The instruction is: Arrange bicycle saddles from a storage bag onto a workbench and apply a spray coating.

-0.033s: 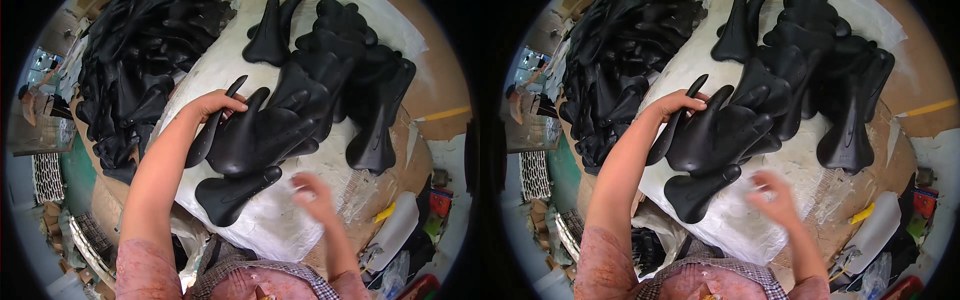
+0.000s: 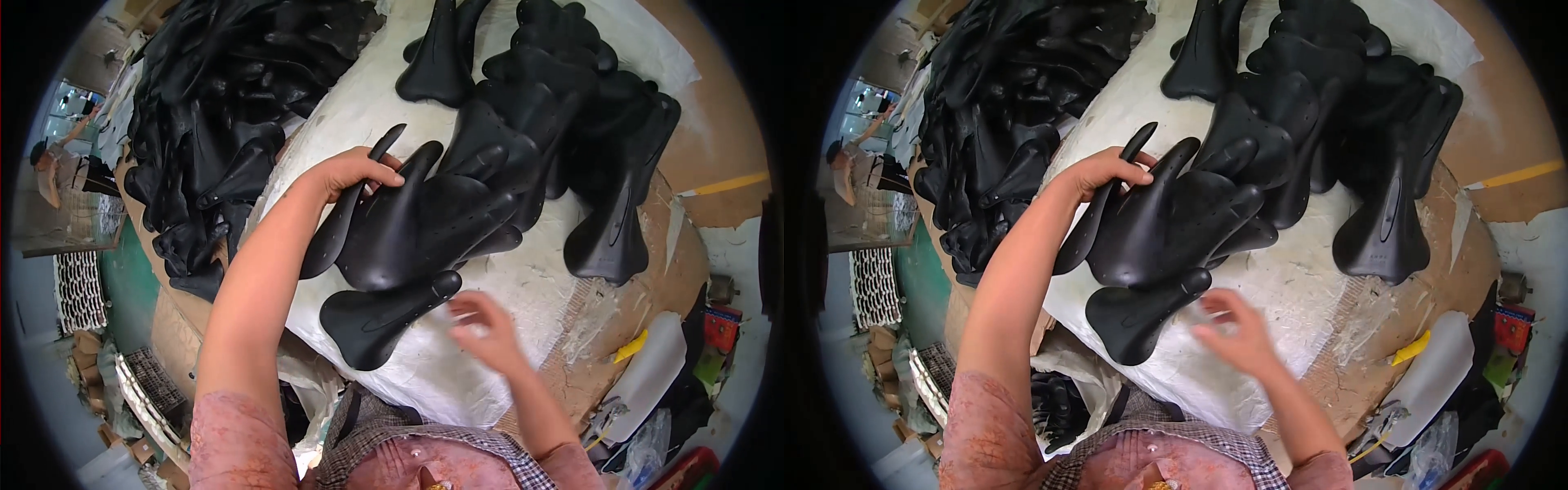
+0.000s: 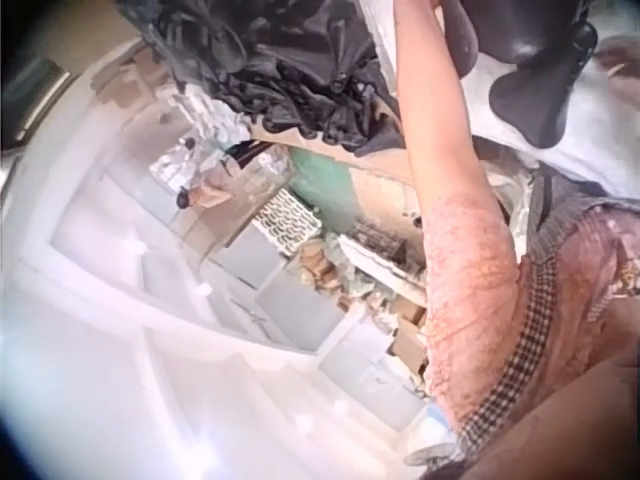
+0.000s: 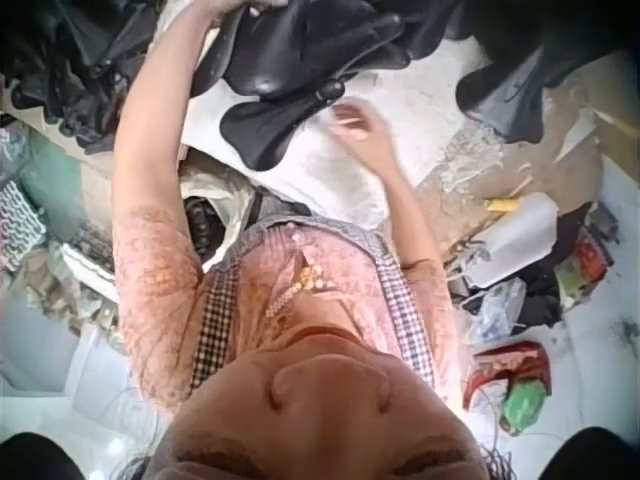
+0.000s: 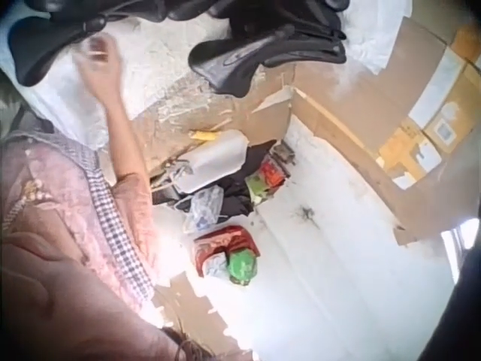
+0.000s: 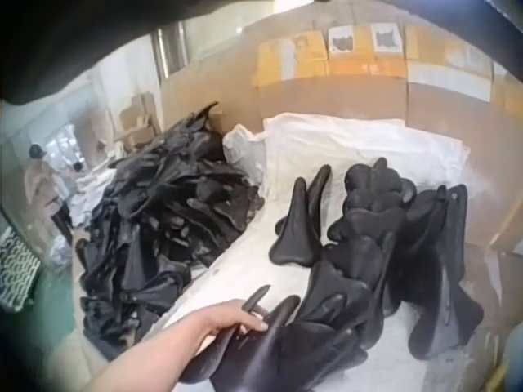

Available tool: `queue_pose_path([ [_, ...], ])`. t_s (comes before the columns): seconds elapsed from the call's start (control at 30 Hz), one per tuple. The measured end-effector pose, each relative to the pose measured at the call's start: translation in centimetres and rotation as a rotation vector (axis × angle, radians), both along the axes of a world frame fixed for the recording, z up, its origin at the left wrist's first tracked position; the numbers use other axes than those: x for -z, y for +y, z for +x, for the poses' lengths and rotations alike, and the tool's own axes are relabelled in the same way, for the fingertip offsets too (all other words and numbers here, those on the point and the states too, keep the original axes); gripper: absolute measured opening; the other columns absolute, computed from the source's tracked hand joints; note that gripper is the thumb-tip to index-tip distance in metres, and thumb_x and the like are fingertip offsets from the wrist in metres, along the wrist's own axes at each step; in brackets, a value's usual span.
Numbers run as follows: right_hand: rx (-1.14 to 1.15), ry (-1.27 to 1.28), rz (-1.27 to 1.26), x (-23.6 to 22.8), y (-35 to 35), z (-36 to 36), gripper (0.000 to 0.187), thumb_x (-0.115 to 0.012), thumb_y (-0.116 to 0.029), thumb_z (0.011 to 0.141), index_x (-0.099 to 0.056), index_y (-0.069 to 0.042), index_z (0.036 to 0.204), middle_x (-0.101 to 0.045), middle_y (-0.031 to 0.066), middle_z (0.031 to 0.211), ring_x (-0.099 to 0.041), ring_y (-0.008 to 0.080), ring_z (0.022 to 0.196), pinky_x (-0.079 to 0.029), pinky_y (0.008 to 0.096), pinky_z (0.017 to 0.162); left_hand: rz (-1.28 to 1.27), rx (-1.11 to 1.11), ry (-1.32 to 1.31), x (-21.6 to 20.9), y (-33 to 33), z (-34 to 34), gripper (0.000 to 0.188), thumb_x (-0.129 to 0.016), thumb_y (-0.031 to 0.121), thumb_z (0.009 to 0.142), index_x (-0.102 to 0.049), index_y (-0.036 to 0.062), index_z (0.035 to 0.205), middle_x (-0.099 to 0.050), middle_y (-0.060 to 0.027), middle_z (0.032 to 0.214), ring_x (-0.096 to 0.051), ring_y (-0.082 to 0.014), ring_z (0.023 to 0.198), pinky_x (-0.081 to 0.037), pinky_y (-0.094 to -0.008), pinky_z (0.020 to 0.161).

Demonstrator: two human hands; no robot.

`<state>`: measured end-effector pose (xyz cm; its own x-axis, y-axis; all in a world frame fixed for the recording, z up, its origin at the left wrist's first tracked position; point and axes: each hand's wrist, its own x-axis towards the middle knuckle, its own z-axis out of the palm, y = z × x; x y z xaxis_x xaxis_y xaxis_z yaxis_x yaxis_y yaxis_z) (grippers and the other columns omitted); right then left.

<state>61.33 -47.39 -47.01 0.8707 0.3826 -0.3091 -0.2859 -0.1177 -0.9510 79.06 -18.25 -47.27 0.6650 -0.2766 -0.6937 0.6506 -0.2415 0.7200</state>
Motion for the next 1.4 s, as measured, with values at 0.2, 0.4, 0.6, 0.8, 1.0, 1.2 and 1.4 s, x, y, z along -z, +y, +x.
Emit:
queue_pose_path([
  [0.2,0.403,0.263,0.482,2.3,4.7,-1.3,0.016,-0.062,-0.004,0.084,-0.049,-0.006,0.094,-0.054,0.0001,0.087,-0.052,0.0066,0.076,-0.043,0.0195,0.067,0.041,-0.117,-0.351,-5.0,1.0,-0.7,0.064,-0.077,0.015,0.054,-0.056,0.0006,0.113,-0.056,-0.0065,0.093,-0.055,-0.0184,0.090,-0.043,-0.0301,0.086],
  [0.4,0.668,-0.136,0.348,-2.1,-7.9,7.1,0.016,-0.058,-0.012,0.086,-0.048,-0.009,0.099,-0.054,-0.0001,0.085,-0.053,0.0083,0.075,-0.045,0.0220,0.070,-0.093,-0.120,-0.836,-8.1,0.6,8.2,0.050,-0.078,0.022,0.066,-0.062,0.0025,0.109,-0.062,-0.0024,0.090,-0.057,-0.0124,0.086,-0.042,-0.0245,0.083],
  [0.6,0.877,-0.723,-0.400,-3.2,-13.6,13.7,0.021,-0.054,-0.012,0.091,-0.055,-0.005,0.111,-0.061,0.0053,0.099,-0.058,0.0116,0.090,-0.046,0.0247,0.082,0.199,-0.322,-0.944,-1.8,-5.7,14.2,0.047,-0.080,0.027,0.067,-0.063,0.0033,0.104,-0.063,-0.0039,0.084,-0.057,-0.0114,0.077,-0.045,-0.0254,0.071],
  [0.8,0.655,-0.783,-0.358,-2.7,-8.5,13.7,0.018,-0.059,-0.005,0.085,-0.059,-0.002,0.103,-0.061,0.0037,0.097,-0.056,0.0110,0.091,-0.044,0.0233,0.084,0.255,-0.187,-0.646,-3.1,-3.4,17.1,0.030,-0.080,0.025,0.064,-0.061,0.0052,0.077,-0.059,-0.0025,0.069,-0.051,-0.0113,0.058,-0.041,-0.0252,0.057],
  [1.0,0.884,-0.779,-0.728,-6.9,-15.8,23.7,0.028,-0.062,-0.024,0.085,-0.063,0.000,0.100,-0.065,0.0095,0.090,-0.062,0.0166,0.087,-0.048,0.0284,0.079,0.689,0.062,-0.673,-0.5,-3.0,18.9,0.064,-0.080,0.045,0.052,-0.065,-0.0026,0.093,-0.065,-0.0110,0.086,-0.063,-0.0233,0.080,-0.048,-0.0321,0.077],
  [1.2,0.471,-0.624,-1.316,-7.7,-21.0,35.3,0.047,-0.066,-0.046,0.071,-0.065,-0.002,0.087,-0.066,0.0174,0.088,-0.063,0.0310,0.085,-0.048,0.0387,0.076,0.533,0.238,-0.531,-0.7,-7.7,16.6,0.067,-0.079,0.045,0.051,-0.066,-0.0026,0.096,-0.066,-0.0158,0.092,-0.064,-0.0240,0.084,-0.049,-0.0328,0.077],
  [1.4,0.620,-0.707,-1.319,-8.3,-15.1,35.9,0.029,-0.063,-0.033,0.068,-0.063,-0.006,0.080,-0.066,0.0168,0.083,-0.063,0.0338,0.084,-0.048,0.0404,0.075,0.568,-0.326,-0.919,0.1,-1.6,14.2,0.041,-0.076,0.031,0.062,-0.067,0.0006,0.088,-0.066,-0.0121,0.078,-0.060,-0.0159,0.069,-0.048,-0.0297,0.067],
])
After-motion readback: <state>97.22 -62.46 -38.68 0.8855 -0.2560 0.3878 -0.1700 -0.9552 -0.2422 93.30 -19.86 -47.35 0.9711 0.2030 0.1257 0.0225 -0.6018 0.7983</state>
